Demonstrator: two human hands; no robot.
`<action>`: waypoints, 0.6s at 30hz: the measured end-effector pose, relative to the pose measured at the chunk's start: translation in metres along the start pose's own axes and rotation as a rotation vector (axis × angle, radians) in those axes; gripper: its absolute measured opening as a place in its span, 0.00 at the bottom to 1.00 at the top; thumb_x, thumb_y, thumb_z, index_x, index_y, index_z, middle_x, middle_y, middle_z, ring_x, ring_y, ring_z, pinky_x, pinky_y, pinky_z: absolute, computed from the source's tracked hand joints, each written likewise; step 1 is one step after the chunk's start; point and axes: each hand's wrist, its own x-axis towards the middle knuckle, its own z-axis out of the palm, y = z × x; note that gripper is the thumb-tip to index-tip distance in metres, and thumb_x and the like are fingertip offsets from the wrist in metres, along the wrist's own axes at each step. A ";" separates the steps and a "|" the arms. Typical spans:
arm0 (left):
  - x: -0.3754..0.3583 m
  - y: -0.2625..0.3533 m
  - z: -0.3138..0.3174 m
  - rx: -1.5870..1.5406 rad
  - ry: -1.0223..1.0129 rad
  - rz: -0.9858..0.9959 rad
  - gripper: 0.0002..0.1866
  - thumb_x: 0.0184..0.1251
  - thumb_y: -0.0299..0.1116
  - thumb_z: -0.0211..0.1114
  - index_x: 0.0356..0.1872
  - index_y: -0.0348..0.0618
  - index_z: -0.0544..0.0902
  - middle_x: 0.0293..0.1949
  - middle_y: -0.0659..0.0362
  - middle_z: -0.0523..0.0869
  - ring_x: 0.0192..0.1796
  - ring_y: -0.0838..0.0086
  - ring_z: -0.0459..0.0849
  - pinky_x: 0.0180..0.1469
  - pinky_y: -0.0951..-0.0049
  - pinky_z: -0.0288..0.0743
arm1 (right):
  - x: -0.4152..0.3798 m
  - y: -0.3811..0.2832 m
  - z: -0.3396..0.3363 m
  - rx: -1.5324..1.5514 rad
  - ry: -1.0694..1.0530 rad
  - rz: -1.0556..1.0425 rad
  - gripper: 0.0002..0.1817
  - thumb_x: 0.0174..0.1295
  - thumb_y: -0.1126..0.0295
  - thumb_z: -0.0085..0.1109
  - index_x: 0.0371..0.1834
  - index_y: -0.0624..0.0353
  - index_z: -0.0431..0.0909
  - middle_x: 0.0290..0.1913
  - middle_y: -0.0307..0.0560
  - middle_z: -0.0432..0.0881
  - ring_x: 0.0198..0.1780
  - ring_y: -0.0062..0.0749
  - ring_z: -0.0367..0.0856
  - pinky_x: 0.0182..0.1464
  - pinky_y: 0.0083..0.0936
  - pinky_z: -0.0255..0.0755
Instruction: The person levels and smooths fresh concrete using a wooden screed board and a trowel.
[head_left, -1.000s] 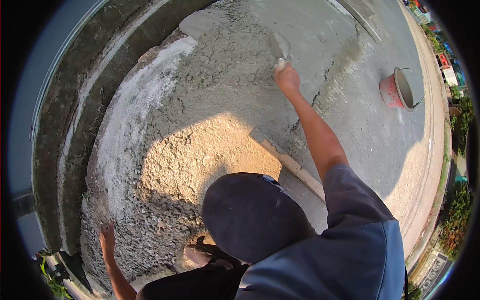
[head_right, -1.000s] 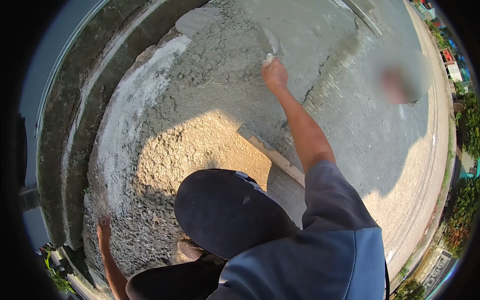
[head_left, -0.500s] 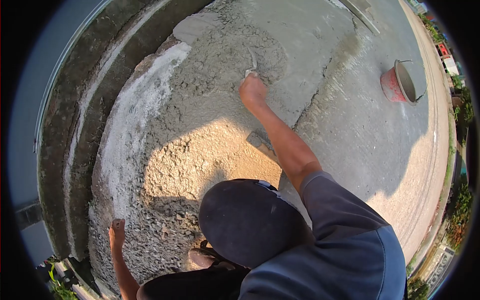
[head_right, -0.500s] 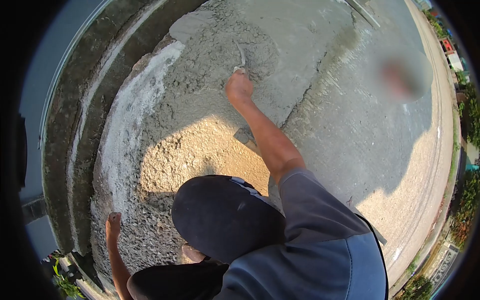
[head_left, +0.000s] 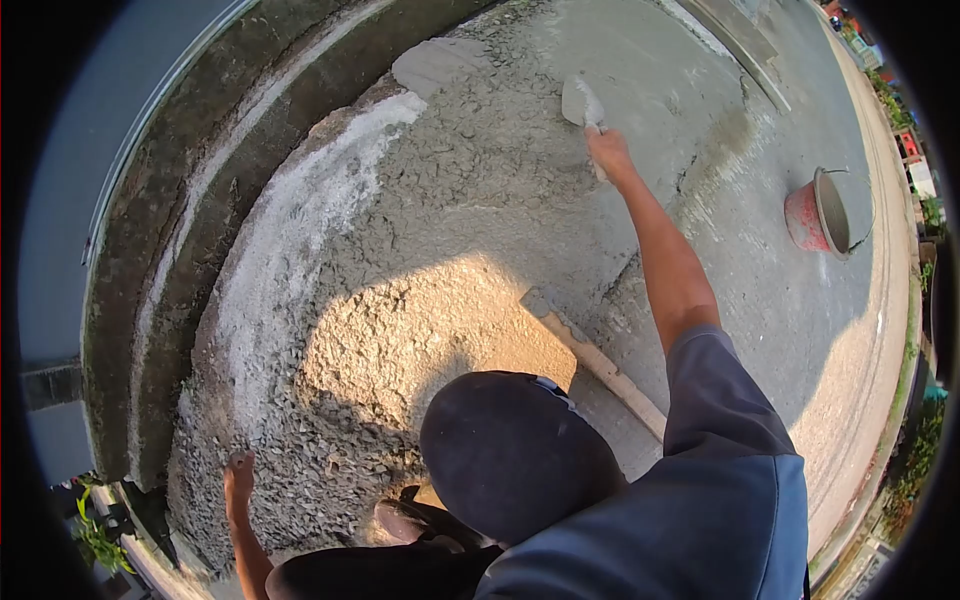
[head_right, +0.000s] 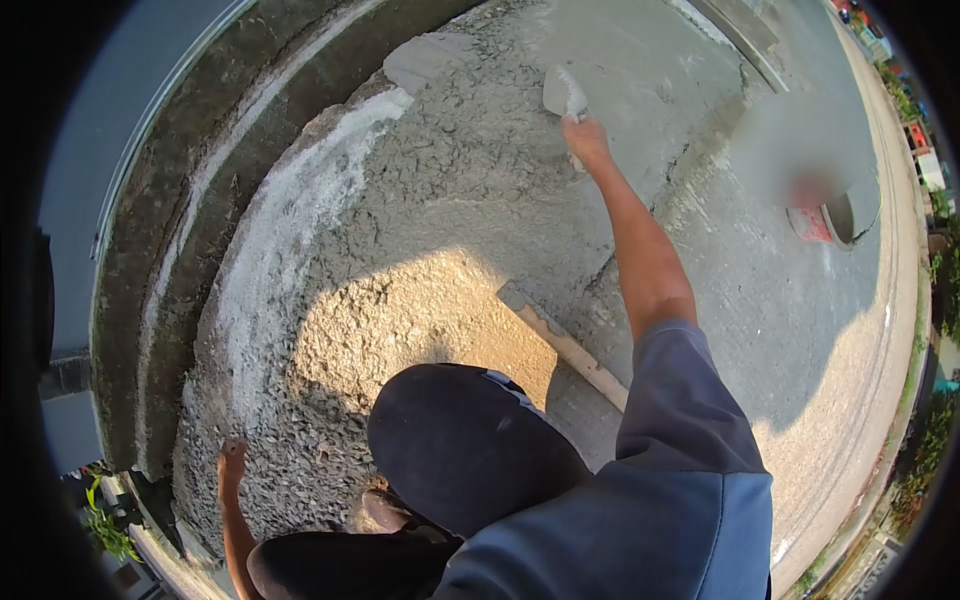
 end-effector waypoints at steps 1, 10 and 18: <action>-0.007 -0.011 0.000 0.039 -0.046 -0.085 0.29 0.70 0.55 0.63 0.56 0.38 0.83 0.50 0.41 0.87 0.55 0.49 0.85 0.58 0.56 0.76 | 0.003 -0.006 -0.019 0.234 -0.041 0.091 0.19 0.69 0.53 0.59 0.42 0.62 0.77 0.25 0.45 0.78 0.21 0.33 0.77 0.24 0.33 0.74; -0.043 -0.089 0.009 0.133 -0.102 -0.173 0.27 0.69 0.54 0.64 0.38 0.32 0.83 0.36 0.41 0.85 0.41 0.49 0.84 0.49 0.54 0.75 | 0.055 -0.026 0.009 0.286 -0.450 0.280 0.22 0.73 0.47 0.57 0.41 0.58 0.74 0.26 0.41 0.72 0.21 0.26 0.71 0.18 0.27 0.70; -0.028 -0.037 0.003 0.100 -0.082 -0.159 0.29 0.70 0.56 0.62 0.51 0.36 0.85 0.44 0.44 0.89 0.50 0.50 0.87 0.54 0.58 0.76 | -0.004 -0.085 0.091 0.113 -0.636 0.163 0.25 0.72 0.46 0.57 0.44 0.63 0.74 0.28 0.43 0.75 0.23 0.29 0.75 0.22 0.31 0.74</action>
